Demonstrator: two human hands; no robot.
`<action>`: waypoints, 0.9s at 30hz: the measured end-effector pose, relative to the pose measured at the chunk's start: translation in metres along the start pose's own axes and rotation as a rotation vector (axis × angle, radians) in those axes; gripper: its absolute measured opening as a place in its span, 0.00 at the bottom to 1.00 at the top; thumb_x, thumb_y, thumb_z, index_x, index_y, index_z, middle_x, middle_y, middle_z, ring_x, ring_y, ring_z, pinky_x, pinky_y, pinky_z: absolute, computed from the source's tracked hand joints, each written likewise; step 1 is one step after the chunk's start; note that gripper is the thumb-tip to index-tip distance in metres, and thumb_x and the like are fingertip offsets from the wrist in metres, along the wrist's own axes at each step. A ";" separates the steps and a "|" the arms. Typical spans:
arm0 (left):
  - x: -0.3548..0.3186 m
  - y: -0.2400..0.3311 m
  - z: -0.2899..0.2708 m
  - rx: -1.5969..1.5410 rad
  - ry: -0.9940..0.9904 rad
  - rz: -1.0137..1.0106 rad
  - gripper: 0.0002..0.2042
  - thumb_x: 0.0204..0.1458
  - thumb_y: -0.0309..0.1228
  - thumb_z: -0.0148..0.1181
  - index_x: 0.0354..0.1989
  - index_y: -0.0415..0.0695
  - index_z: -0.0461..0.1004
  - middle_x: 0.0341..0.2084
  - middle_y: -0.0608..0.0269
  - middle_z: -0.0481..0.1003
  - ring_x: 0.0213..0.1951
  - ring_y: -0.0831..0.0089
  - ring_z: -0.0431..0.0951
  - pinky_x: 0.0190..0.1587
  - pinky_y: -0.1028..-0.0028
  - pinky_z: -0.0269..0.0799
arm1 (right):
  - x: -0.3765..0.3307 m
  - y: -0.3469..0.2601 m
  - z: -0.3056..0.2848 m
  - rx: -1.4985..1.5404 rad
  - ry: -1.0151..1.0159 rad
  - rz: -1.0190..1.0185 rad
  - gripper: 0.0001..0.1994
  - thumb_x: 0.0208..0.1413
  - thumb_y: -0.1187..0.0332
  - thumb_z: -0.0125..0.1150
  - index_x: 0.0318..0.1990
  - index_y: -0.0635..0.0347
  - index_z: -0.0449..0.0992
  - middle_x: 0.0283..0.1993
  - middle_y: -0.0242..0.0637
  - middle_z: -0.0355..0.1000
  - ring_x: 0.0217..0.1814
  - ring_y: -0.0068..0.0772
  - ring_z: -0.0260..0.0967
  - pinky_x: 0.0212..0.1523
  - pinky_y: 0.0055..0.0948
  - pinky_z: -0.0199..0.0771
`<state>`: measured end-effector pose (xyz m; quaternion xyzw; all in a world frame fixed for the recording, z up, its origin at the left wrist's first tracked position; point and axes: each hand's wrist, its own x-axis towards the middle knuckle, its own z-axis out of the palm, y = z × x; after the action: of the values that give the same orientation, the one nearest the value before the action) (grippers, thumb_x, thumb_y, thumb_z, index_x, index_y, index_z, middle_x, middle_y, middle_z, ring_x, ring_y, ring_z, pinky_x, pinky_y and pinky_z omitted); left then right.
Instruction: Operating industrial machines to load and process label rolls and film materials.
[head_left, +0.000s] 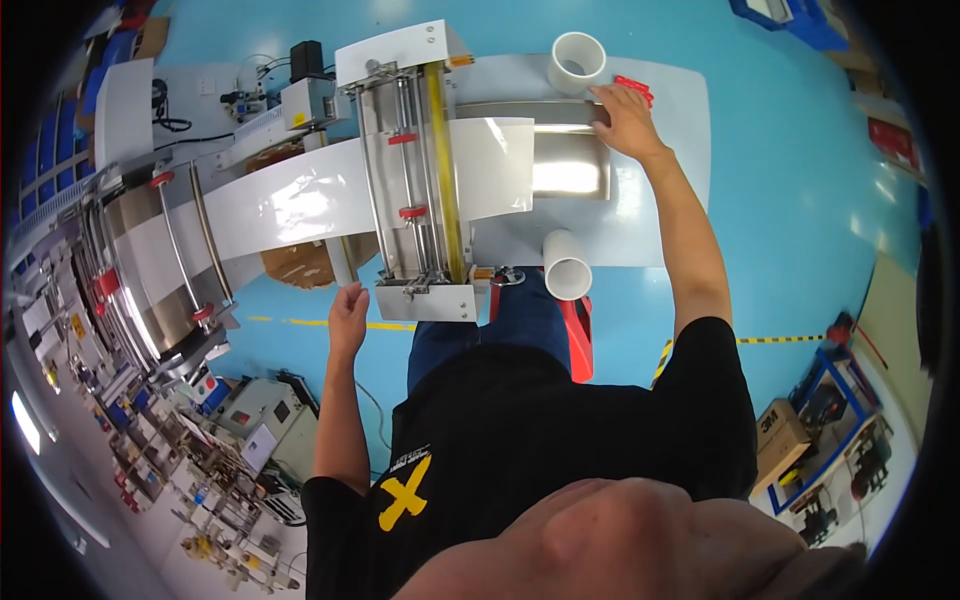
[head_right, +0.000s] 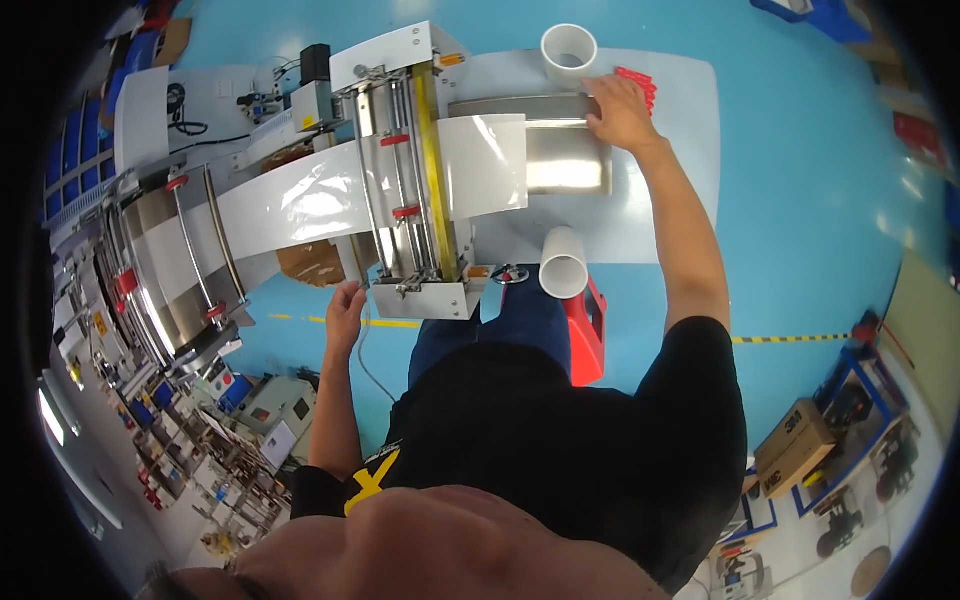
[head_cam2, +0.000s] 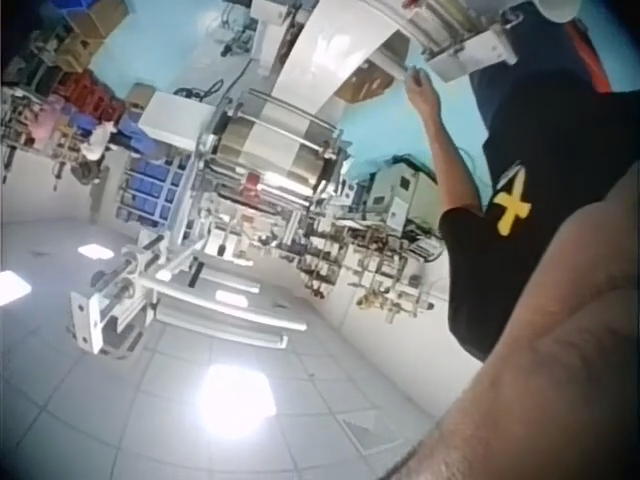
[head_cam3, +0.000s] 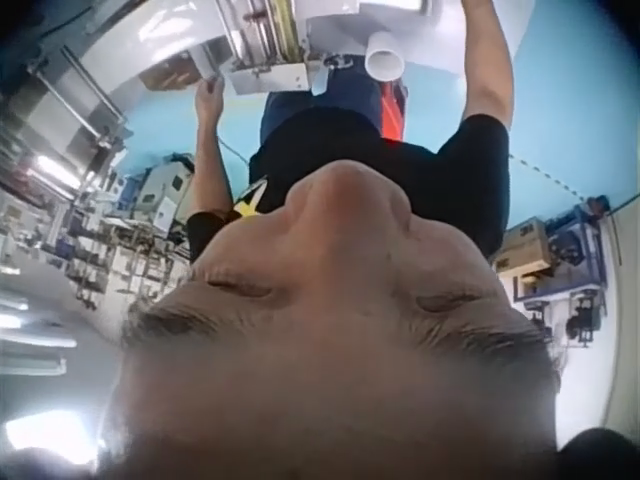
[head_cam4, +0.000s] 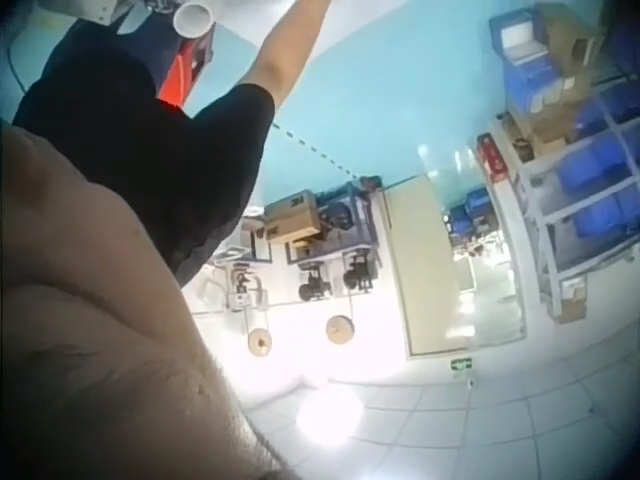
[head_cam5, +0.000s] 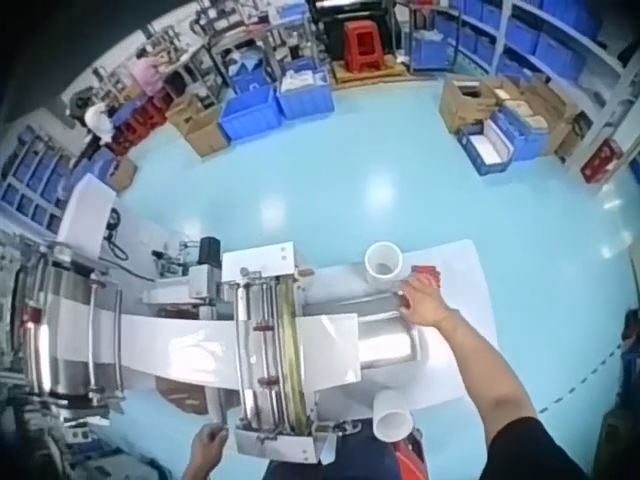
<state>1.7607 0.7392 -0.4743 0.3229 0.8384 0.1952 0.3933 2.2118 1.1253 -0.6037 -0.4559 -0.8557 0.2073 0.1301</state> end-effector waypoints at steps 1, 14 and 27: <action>-0.001 -0.001 0.001 -0.004 0.014 -0.002 0.15 0.59 0.32 0.58 0.50 0.34 0.72 0.38 0.58 0.78 0.40 0.75 0.77 0.46 0.75 0.72 | 0.008 -0.008 -0.003 0.003 0.002 -0.014 0.30 0.47 0.67 0.64 0.62 0.52 0.67 0.56 0.44 0.69 0.63 0.52 0.60 0.67 0.52 0.52; -0.026 -0.020 -0.011 -0.122 0.073 -0.108 0.15 0.59 0.31 0.58 0.51 0.35 0.72 0.39 0.62 0.77 0.41 0.78 0.76 0.47 0.78 0.71 | 0.020 -0.022 0.000 0.024 -0.318 0.021 0.32 0.42 0.62 0.73 0.57 0.55 0.70 0.43 0.43 0.70 0.50 0.47 0.67 0.51 0.41 0.66; -0.026 -0.028 -0.010 -0.099 0.054 -0.102 0.16 0.59 0.31 0.57 0.50 0.32 0.71 0.39 0.55 0.78 0.40 0.74 0.77 0.46 0.75 0.73 | 0.023 -0.011 0.005 0.040 -0.327 0.052 0.31 0.44 0.62 0.72 0.58 0.52 0.70 0.45 0.41 0.70 0.52 0.46 0.67 0.53 0.42 0.65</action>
<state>1.7548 0.7005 -0.4702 0.2546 0.8533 0.2250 0.3955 2.1897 1.1379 -0.6019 -0.4352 -0.8491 0.2992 -0.0073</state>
